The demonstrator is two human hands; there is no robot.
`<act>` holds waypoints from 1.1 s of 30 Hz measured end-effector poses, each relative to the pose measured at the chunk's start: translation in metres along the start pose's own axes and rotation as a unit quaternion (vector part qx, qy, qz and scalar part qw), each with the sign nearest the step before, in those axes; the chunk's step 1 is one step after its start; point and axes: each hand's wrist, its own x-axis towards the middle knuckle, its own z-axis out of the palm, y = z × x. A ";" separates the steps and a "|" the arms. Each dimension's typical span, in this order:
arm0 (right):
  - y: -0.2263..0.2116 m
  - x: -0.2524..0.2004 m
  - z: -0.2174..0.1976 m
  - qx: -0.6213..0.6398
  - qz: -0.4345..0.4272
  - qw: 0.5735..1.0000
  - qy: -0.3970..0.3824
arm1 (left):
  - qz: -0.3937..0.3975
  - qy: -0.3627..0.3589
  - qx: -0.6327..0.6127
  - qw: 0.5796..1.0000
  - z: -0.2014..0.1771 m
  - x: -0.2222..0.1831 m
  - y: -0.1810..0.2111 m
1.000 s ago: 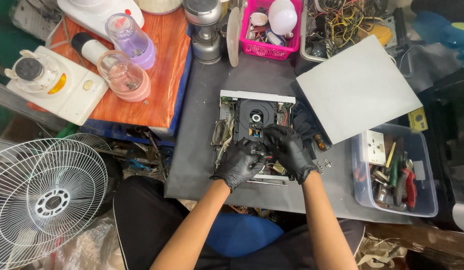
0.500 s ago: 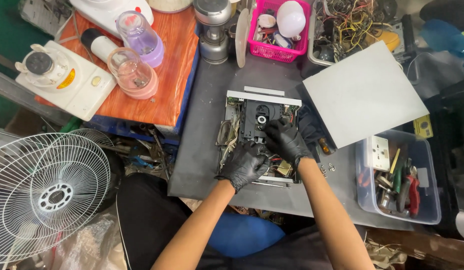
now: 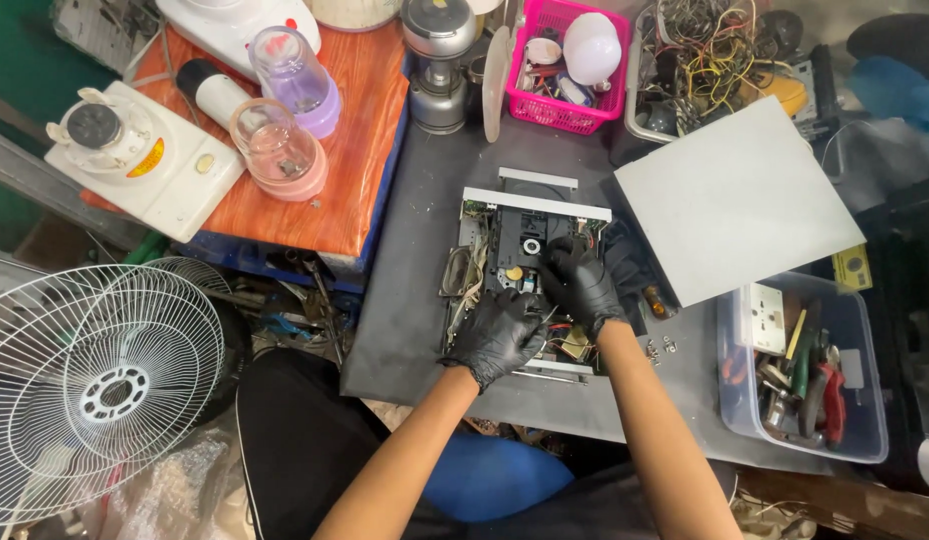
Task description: Removing the internal optical drive and other components from an electronic device using a screwdriver.
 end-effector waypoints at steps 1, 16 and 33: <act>-0.002 0.003 0.002 0.001 0.000 1.000 0.000 | -0.001 0.000 0.000 1.000 -0.008 0.000 0.001; -0.018 0.040 0.005 -0.119 0.001 0.989 0.091 | 0.047 -0.004 0.037 0.998 -0.003 0.003 -0.002; -0.060 -0.033 -0.034 0.032 -0.062 0.998 0.007 | 0.060 0.023 0.012 0.998 0.015 0.000 -0.009</act>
